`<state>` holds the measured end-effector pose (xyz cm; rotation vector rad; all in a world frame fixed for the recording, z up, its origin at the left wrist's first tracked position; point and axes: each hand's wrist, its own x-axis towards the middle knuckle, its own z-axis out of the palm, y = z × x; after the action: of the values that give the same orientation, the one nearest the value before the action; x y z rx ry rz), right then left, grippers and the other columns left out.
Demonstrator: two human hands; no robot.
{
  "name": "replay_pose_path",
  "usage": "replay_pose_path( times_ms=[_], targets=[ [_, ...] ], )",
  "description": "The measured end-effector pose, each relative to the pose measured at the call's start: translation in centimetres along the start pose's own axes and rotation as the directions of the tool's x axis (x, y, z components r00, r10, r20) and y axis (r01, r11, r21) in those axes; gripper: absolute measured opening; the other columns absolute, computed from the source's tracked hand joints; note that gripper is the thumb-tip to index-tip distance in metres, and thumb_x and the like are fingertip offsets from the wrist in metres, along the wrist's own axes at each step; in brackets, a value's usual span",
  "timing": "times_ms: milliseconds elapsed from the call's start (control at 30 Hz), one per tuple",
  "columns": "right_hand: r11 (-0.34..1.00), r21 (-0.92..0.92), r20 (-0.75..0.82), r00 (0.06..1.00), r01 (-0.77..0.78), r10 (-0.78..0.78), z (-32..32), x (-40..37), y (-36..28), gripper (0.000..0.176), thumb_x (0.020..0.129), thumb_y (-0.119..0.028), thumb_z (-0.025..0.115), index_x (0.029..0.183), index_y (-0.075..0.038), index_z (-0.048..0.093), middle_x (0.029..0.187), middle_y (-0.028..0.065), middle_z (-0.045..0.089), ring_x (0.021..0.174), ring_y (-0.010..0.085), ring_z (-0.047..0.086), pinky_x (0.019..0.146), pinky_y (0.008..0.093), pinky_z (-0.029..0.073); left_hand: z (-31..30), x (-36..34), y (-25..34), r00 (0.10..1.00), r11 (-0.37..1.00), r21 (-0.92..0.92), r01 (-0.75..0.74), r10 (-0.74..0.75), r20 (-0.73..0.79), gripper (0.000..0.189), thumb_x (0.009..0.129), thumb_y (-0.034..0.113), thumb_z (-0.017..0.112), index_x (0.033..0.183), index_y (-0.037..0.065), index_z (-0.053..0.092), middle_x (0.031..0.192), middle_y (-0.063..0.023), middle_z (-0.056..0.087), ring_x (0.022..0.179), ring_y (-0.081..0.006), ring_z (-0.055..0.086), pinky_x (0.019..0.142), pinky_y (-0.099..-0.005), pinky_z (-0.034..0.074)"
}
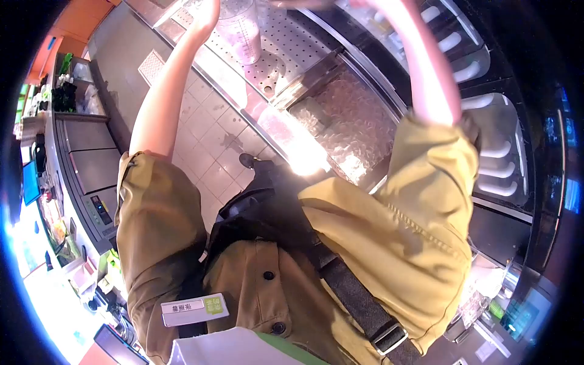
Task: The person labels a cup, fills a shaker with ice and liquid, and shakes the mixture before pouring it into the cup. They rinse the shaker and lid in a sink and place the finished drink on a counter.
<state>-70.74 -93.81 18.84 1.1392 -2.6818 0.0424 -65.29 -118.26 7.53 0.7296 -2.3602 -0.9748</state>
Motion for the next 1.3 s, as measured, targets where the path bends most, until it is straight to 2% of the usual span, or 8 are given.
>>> replay_pose_path(
  times_ms=[67,100,300,467,633,733,967,1300],
  targets=[
    [0.948,0.007,0.238,0.922,-0.318,0.307,4.9,-6.0,3.5,0.03,0.084,-0.022,0.043,0.095,0.001,0.057,0.085,0.0244,0.061,0.079,0.0344,0.062,0.07,0.0445,0.048,0.9,2.0,-2.3,0.976,0.919,-0.349,-0.182,0.211,0.047,0.066,0.089,0.058,0.016,0.139,0.015,0.02,0.14,-0.0117,0.026,0.13,-0.0243,0.021,0.107,-0.0354,0.014],
    [0.958,-0.045,0.244,0.927,-0.284,0.286,7.3,-9.4,4.1,0.03,0.084,-0.022,0.041,0.082,0.001,0.06,0.065,0.0171,0.061,0.066,0.028,0.063,0.062,0.0407,0.049,0.7,2.8,-3.7,0.949,0.824,-0.507,-0.253,0.313,0.036,0.067,0.089,0.058,0.013,0.139,0.014,0.02,0.141,-0.0114,0.026,0.131,-0.0238,0.02,0.107,-0.0358,0.013],
    [0.879,-0.282,0.638,0.609,-0.384,0.471,32.6,-27.7,5.7,0.022,0.079,-0.018,0.05,0.086,-0.006,0.067,0.092,0.0153,0.064,0.082,0.028,0.064,0.071,0.0402,0.05,-5.3,3.2,-9.8,0.991,0.892,-0.448,-0.057,-0.004,-0.135,0.064,0.086,0.051,0.029,0.135,0.01,0.026,0.137,-0.0132,0.031,0.129,-0.0244,0.024,0.106,-0.0352,0.017],
    [0.953,-0.158,0.567,0.767,-0.257,0.301,42.7,-33.4,0.0,0.022,0.076,-0.015,0.047,0.082,-0.006,0.067,0.085,0.014,0.065,0.075,0.0272,0.064,0.065,0.0375,0.051,-6.7,2.1,-11.6,0.994,0.936,-0.352,-0.016,-0.023,-0.108,0.062,0.084,0.044,0.042,0.132,0.006,0.031,0.133,-0.0148,0.036,0.127,-0.025,0.027,0.105,-0.0347,0.02],
    [0.799,0.316,0.784,0.615,-0.511,0.084,39.7,-33.2,4.6,0.027,0.078,-0.021,0.046,0.08,-0.002,0.065,0.077,0.0185,0.063,0.07,0.0272,0.064,0.062,0.0394,0.048,-5.9,-0.5,-6.8,0.967,0.96,-0.166,-0.225,0.241,0.082,0.062,0.082,0.038,0.055,0.13,0.003,0.036,0.129,-0.0163,0.04,0.125,-0.0256,0.031,0.104,-0.0342,0.023],
    [0.779,0.347,0.672,0.718,-0.522,0.181,35.4,-33.8,8.2,0.026,0.081,-0.023,0.049,0.08,0.0,0.063,0.073,0.0164,0.062,0.064,0.026,0.06,0.06,0.039,0.045,-4.1,-1.2,-3.9,0.807,0.798,0.137,-0.587,0.561,0.185,0.089,0.066,0.04,0.072,0.133,0.002,0.028,0.133,-0.0197,0.034,0.125,-0.0318,0.03,0.104,-0.0356,0.024],
    [0.291,0.683,0.662,0.736,-0.67,0.142,27.8,-30.3,10.7,0.021,0.086,-0.016,0.047,0.084,0.001,0.059,0.069,0.0042,0.059,0.061,0.0101,0.055,0.053,0.0253,0.044,-0.3,0.3,-2.6,0.867,0.864,0.124,-0.488,0.463,0.184,0.115,0.056,0.037,0.078,0.136,-0.004,0.006,0.135,-0.0275,0.025,0.127,-0.0356,0.026,0.104,-0.0365,0.024],
    [0.503,0.82,0.3,0.953,-0.273,0.027,9.7,-7.0,7.2,0.028,0.089,-0.028,0.046,0.09,-0.003,0.058,0.068,-0.0001,0.055,0.052,0.0075,0.05,0.048,0.0188,0.042,0.0,1.3,-3.3,0.78,0.782,0.071,-0.619,0.601,0.177,0.12,0.051,0.036,0.081,0.136,-0.004,0.006,0.139,-0.0262,0.016,0.13,-0.0341,0.018,0.107,-0.0368,0.018]
  ],
)
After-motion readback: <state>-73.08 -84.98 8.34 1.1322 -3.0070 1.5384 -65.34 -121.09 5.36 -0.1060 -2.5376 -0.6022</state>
